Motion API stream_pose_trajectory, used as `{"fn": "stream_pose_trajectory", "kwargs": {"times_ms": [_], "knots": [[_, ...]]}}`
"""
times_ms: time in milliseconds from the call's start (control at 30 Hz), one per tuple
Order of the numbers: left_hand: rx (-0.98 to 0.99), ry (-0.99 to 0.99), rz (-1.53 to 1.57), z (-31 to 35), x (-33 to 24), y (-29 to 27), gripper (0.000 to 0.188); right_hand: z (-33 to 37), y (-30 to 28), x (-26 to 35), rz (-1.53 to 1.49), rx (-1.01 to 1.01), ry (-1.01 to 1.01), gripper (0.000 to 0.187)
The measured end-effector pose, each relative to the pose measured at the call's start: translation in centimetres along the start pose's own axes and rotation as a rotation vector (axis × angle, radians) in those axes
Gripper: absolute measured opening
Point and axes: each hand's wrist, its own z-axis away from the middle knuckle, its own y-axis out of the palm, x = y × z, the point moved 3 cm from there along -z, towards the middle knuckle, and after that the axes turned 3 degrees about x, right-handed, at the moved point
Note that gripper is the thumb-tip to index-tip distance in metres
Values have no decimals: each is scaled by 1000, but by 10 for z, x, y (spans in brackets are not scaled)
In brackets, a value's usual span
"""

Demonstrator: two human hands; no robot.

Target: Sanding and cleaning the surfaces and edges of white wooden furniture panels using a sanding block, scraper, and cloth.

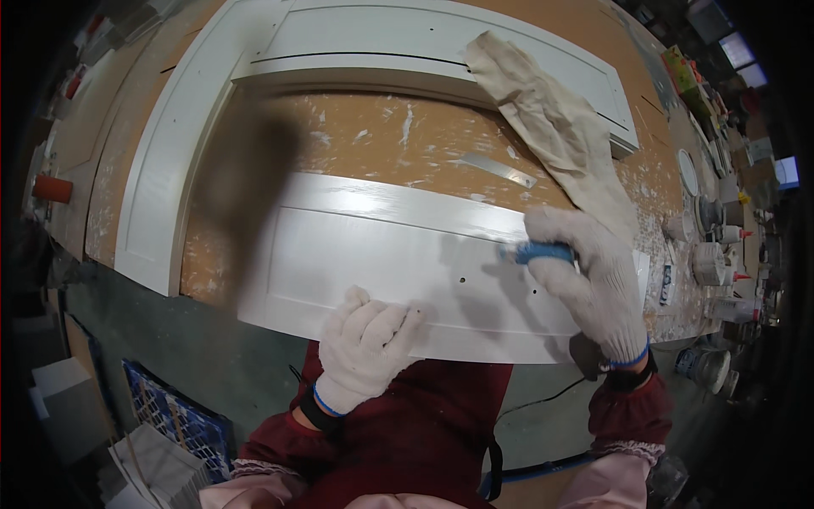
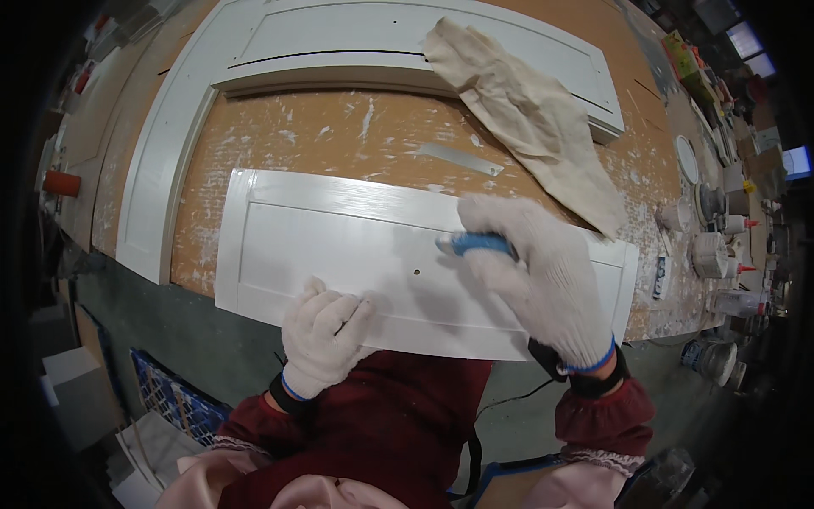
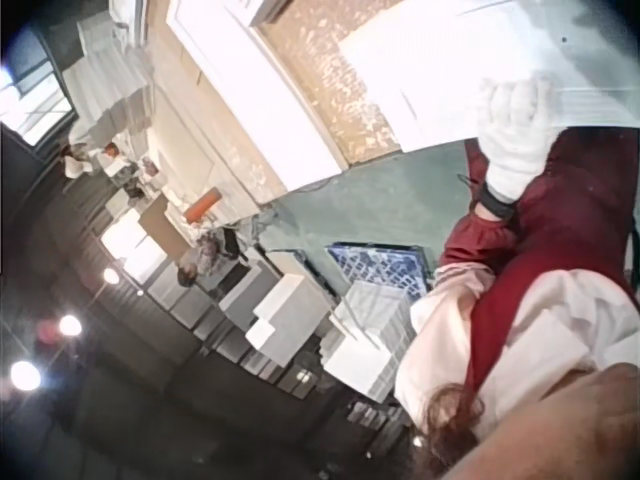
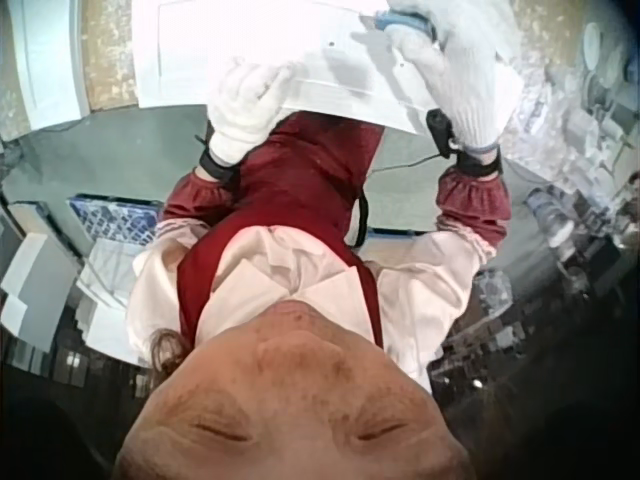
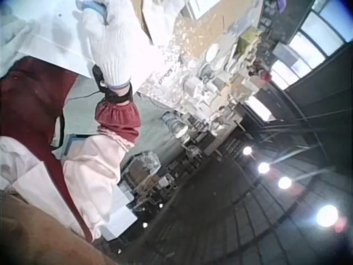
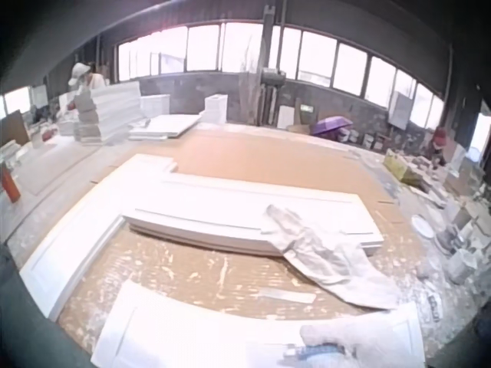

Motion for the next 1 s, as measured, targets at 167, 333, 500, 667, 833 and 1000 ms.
{"fn": "stream_pose_trajectory", "kwargs": {"times_ms": [167, 333, 500, 667, 833, 1000], "knots": [[-70, -25, -21, -4, -3, 8, 41, -67, 27, -13, 28, 104, 24, 31], [-102, -57, -44, 0, 0, 10, 40, -91, 45, -13, 137, 60, -125, 33], [-45, -60, -72, 2, 1, 9, 37, -97, 52, -4, 170, 107, -98, 31], [-41, -62, -58, 2, 1, 9, 37, -101, 52, -3, 295, 208, -84, 29], [-68, -72, -49, 0, 0, 8, 36, -100, 52, -6, 257, 99, -163, 23], [-42, -66, -48, 0, 1, 8, 37, -101, 56, -6, 331, 142, -155, 21]]}}
